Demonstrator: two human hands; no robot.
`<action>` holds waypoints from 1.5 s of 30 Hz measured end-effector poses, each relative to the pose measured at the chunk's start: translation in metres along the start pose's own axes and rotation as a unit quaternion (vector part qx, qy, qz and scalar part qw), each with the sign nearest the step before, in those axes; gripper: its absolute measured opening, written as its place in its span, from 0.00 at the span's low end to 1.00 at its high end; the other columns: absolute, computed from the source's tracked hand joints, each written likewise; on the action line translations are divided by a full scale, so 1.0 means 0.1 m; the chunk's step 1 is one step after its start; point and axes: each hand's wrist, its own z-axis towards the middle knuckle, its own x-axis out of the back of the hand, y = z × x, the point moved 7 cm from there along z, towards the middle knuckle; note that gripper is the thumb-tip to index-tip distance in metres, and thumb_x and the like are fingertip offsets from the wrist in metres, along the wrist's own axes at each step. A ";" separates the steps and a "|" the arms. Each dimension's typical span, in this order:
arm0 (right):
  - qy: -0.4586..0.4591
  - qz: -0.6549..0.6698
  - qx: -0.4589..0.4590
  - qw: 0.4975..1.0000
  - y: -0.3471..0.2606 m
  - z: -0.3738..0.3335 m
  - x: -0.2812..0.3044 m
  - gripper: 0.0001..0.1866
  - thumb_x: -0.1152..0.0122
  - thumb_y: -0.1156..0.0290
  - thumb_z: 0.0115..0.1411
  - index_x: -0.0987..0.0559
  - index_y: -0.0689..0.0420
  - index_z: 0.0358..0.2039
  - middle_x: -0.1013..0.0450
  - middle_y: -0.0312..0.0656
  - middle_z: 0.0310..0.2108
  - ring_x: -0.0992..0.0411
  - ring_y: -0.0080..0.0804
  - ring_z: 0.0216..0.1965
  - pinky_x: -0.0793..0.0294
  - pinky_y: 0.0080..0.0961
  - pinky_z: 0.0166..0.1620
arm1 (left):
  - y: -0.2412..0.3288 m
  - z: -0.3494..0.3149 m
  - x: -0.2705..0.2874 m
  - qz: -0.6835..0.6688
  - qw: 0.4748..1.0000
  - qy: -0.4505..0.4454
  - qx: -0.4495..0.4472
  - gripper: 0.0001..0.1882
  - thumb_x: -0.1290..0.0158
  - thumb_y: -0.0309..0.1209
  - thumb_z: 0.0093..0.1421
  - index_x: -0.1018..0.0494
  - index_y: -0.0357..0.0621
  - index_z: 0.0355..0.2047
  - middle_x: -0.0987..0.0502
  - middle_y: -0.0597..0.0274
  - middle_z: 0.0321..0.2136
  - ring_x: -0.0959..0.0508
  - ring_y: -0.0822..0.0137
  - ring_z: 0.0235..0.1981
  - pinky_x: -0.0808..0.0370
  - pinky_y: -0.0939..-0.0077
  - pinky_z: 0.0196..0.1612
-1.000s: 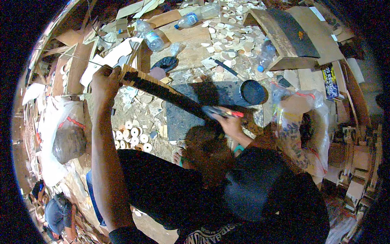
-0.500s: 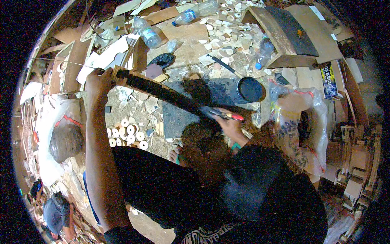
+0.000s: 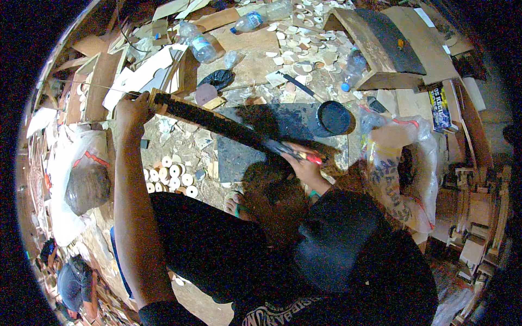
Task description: The person sits on the floor in a workshop and assembles small wooden spools by inserting a metal rod into the center of each piece. They pick up spools from a pile, insert the rod, and place the assembled units into a blue bin.
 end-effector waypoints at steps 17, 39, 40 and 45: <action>0.008 0.042 0.016 0.999 -0.02 0.32 -0.26 0.15 0.36 0.68 0.57 0.22 0.63 0.42 0.22 0.39 0.36 0.27 0.24 0.37 0.28 0.22 0.43 | 0.12 -0.02 0.05 -0.079 0.996 -0.021 -0.040 0.15 0.42 0.35 0.55 0.25 0.30 0.30 0.22 0.55 0.22 0.23 0.69 0.21 0.26 0.76 0.23; 0.142 0.000 -0.086 0.986 0.42 0.10 0.28 0.14 0.32 0.67 0.53 0.20 0.63 0.37 0.23 0.35 0.31 0.28 0.21 0.30 0.27 0.24 0.39 | 0.24 -0.13 0.14 -0.019 0.999 -0.020 -0.040 0.14 0.43 0.35 0.55 0.26 0.33 0.25 0.26 0.60 0.19 0.28 0.73 0.18 0.30 0.78 0.20; 0.133 0.007 -0.078 0.988 0.40 0.10 0.25 0.14 0.32 0.67 0.53 0.20 0.63 0.36 0.23 0.36 0.31 0.28 0.21 0.30 0.28 0.24 0.39 | 0.23 -0.13 0.14 -0.022 0.999 -0.022 -0.026 0.13 0.43 0.34 0.55 0.25 0.33 0.26 0.25 0.60 0.20 0.28 0.73 0.18 0.30 0.78 0.20; 0.162 -0.049 -0.058 0.984 0.28 0.15 0.31 0.14 0.33 0.67 0.54 0.19 0.64 0.35 0.23 0.36 0.30 0.28 0.19 0.32 0.28 0.22 0.39 | 0.33 -0.19 0.17 -0.115 0.992 -0.037 -0.045 0.11 0.43 0.34 0.57 0.23 0.38 0.32 0.26 0.63 0.20 0.30 0.76 0.17 0.33 0.82 0.20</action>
